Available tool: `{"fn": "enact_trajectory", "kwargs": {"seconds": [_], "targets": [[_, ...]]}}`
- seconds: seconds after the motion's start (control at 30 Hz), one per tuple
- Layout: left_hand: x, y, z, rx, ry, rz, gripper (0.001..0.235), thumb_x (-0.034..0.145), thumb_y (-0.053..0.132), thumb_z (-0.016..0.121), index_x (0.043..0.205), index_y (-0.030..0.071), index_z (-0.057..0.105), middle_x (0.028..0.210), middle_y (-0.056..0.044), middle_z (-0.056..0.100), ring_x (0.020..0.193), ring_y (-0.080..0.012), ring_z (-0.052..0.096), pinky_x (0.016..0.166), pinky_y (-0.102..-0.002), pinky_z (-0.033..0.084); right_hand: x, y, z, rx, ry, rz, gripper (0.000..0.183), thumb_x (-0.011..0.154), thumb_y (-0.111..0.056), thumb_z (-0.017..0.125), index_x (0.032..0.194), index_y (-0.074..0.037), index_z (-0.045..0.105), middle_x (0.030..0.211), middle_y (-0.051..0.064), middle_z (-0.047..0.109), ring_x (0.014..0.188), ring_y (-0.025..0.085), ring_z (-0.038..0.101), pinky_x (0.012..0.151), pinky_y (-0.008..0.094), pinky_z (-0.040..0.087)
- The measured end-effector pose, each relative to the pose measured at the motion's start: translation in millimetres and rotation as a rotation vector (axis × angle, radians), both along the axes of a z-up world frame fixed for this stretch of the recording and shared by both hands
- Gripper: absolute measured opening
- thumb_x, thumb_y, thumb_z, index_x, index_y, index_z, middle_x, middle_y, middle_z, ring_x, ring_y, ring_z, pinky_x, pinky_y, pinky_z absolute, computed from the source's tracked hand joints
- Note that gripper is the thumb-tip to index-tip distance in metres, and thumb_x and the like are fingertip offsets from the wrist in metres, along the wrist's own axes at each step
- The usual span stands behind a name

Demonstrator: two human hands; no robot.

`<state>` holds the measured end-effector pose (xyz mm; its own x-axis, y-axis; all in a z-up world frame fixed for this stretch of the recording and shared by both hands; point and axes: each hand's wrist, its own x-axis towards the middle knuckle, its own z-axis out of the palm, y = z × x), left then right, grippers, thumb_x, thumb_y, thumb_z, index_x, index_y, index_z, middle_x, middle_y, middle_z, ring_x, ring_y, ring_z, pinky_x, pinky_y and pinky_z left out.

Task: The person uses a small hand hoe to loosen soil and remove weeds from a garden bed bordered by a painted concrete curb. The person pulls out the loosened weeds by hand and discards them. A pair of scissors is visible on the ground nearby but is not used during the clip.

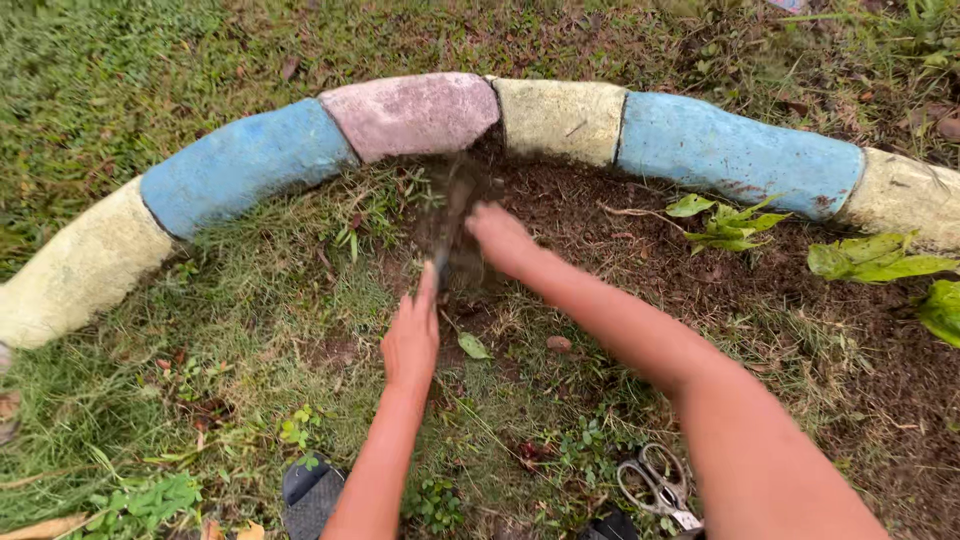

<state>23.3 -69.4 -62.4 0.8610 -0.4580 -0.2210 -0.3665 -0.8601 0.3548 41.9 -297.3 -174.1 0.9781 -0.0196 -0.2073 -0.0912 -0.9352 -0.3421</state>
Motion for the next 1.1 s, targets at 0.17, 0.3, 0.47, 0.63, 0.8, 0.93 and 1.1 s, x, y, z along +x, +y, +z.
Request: {"fn": "enact_trajectory", "kwargs": {"seconds": [0.17,0.3,0.47,0.63,0.8,0.93,1.1], "targets": [[-40.3,76.4,11.3,-0.008,0.021,-0.213,0.077,0.093,0.013,0.062,0.157,0.045,0.033,0.096,-0.011,0.063,0.074,-0.0327,0.064,0.061,-0.046,0.055,-29.1,9.4,84.2,0.448,0.774,0.414,0.031,0.081,-0.031,0.086,0.107,-0.019,0.075,0.107,0.003,0.07,0.102,0.024,0.061,0.091,0.045,0.047],[-38.5,70.7,-3.4,-0.35,0.107,-0.063,0.061,0.102,0.018,0.065,0.155,0.034,0.038,0.1,-0.01,0.064,0.086,-0.032,0.066,0.071,-0.045,0.055,15.7,-13.2,109.6,0.334,0.377,-0.221,0.034,0.095,-0.036,0.071,0.106,-0.004,0.068,0.11,0.013,0.063,0.094,0.028,0.068,0.081,0.042,0.056],[-1.9,6.6,0.8,-0.677,0.864,0.572,0.062,0.101,0.028,0.061,0.16,0.026,0.042,0.064,0.003,0.044,0.043,-0.008,0.037,0.036,-0.026,0.03,69.3,-18.3,64.8,0.132,-0.413,-0.174,0.048,0.079,-0.021,0.073,0.12,-0.002,0.059,0.114,0.02,0.056,0.106,0.036,0.055,0.083,0.043,0.053],[-4.9,-25.4,23.7,-0.835,1.009,0.694,0.064,0.101,0.026,0.059,0.161,0.026,0.037,0.063,0.005,0.046,0.041,-0.0036,0.037,0.033,-0.022,0.029,79.3,-14.9,16.8,-0.019,-0.562,-0.01,0.029,0.085,-0.008,0.062,0.114,-0.007,0.062,0.116,0.015,0.058,0.115,0.035,0.055,0.096,0.044,0.05],[-36.8,-16.7,17.1,-0.82,1.05,0.726,0.063,0.099,0.025,0.059,0.159,0.03,0.039,0.061,0.005,0.046,0.041,-0.0049,0.037,0.034,-0.023,0.028,80.2,-17.2,-4.7,0.171,-0.389,-0.055,0.027,0.086,0.0,0.059,0.111,-0.005,0.064,0.111,0.015,0.062,0.113,0.036,0.056,0.095,0.044,0.05],[7.9,-37.5,-15.1,-0.507,0.6,0.439,0.06,0.102,0.029,0.061,0.159,0.032,0.04,0.067,-0.001,0.058,0.05,-0.0101,0.048,0.046,-0.029,0.043,75.7,-24.7,-16.0,0.374,-0.415,-0.297,0.021,0.087,-0.006,0.065,0.108,-0.003,0.066,0.103,0.019,0.067,0.102,0.04,0.062,0.087,0.047,0.051],[12.9,-8.5,-22.5,-0.242,0.224,0.137,0.061,0.104,0.033,0.059,0.159,0.037,0.035,0.082,-0.012,0.069,0.063,-0.0252,0.064,0.059,-0.041,0.054,-11.0,-11.1,-4.1,0.46,-0.062,-0.114,0.018,0.091,-0.02,0.071,0.099,-0.004,0.072,0.091,0.017,0.074,0.082,0.033,0.071,0.077,0.045,0.058]]}}
